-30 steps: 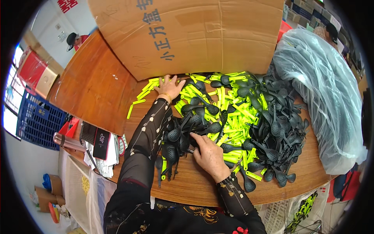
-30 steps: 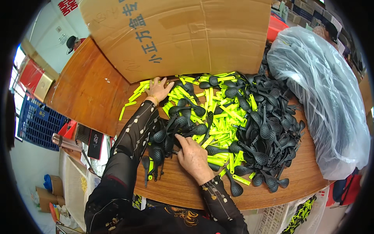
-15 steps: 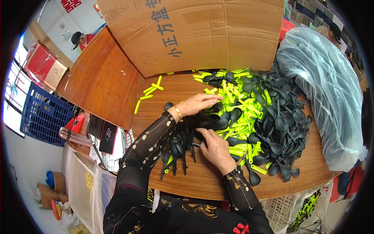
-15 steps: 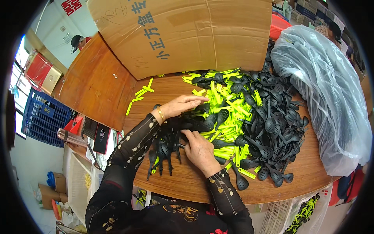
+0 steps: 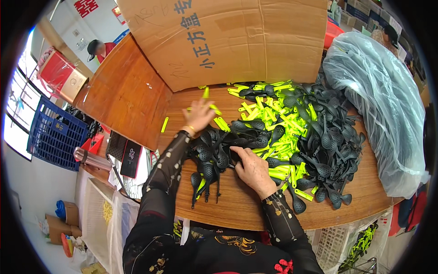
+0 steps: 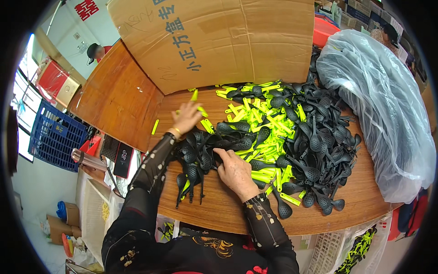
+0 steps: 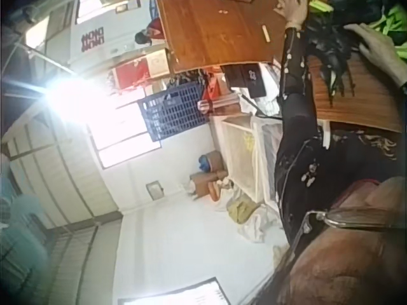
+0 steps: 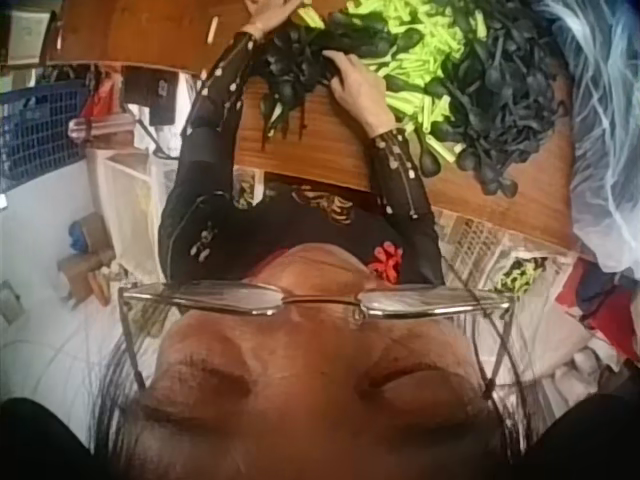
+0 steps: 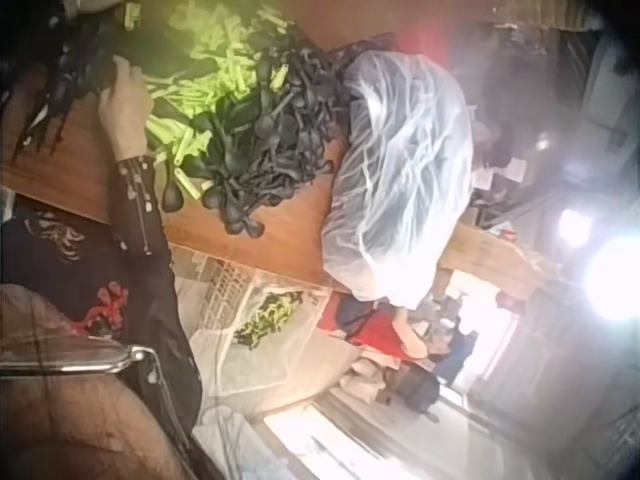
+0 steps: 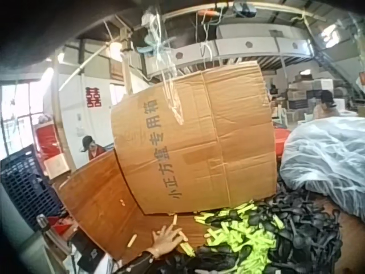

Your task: Assembling black mesh components by inserting and hammering yellow plastic strips into them.

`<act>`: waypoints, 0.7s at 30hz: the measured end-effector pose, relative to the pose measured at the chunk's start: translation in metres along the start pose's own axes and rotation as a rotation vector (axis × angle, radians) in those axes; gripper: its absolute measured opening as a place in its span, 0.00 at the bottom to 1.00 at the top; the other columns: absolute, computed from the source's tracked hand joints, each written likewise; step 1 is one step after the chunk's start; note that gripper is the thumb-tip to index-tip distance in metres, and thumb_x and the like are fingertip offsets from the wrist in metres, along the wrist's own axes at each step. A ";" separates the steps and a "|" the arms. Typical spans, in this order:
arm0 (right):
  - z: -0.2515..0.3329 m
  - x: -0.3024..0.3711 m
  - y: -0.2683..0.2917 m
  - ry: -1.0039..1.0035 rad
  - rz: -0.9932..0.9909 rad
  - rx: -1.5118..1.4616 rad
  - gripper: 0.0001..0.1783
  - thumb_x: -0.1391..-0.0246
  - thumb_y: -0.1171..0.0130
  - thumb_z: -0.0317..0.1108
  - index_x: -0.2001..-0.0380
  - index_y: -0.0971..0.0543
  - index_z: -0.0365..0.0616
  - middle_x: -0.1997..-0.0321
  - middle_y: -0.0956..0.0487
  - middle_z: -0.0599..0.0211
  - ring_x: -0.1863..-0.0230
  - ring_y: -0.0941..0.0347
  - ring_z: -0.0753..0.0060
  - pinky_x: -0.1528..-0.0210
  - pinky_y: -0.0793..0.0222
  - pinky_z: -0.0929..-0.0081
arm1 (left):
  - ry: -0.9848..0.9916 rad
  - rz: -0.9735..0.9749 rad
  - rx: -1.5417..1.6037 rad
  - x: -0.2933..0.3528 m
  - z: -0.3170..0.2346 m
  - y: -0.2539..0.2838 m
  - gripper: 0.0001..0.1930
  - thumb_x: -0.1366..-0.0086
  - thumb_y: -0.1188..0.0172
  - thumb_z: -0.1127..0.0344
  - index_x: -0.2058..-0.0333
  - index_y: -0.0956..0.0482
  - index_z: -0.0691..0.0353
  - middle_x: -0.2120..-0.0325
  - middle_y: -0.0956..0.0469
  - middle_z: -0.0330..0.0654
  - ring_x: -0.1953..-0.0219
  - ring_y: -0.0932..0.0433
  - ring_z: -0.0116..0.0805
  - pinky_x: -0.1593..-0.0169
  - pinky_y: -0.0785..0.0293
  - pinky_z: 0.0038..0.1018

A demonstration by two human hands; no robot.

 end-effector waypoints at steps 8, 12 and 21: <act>-0.007 -0.009 -0.008 0.049 0.001 0.016 0.28 0.43 0.42 0.30 0.38 0.22 0.54 0.54 0.18 0.57 0.53 0.18 0.45 0.52 0.21 0.50 | -0.425 0.347 1.260 0.055 -0.131 0.050 0.27 0.17 0.48 0.51 0.30 0.26 0.63 0.34 0.22 0.43 0.32 0.27 0.33 0.28 0.35 0.32; -0.009 -0.005 0.003 0.038 -0.006 -0.029 0.25 0.44 0.41 0.31 0.41 0.20 0.54 0.55 0.17 0.55 0.53 0.18 0.41 0.51 0.20 0.48 | -0.249 -0.180 1.117 0.114 -0.076 0.074 0.18 0.19 0.47 0.66 0.38 0.20 0.68 0.43 0.15 0.44 0.39 0.20 0.34 0.34 0.27 0.30; -0.007 0.021 -0.004 0.204 -0.162 -0.038 0.29 0.44 0.39 0.29 0.37 0.22 0.58 0.56 0.19 0.57 0.57 0.17 0.45 0.56 0.19 0.51 | -0.277 -0.176 0.094 0.344 -0.108 0.025 0.32 0.30 0.37 0.40 0.34 0.22 0.51 0.23 0.43 0.55 0.21 0.52 0.67 0.26 0.56 0.75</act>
Point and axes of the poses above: each hand's wrist, its own x-axis away from the middle knuckle, its own y-axis out of the back of the hand, z = x × y, the point moved 5 cm from there along -x, towards the middle knuckle
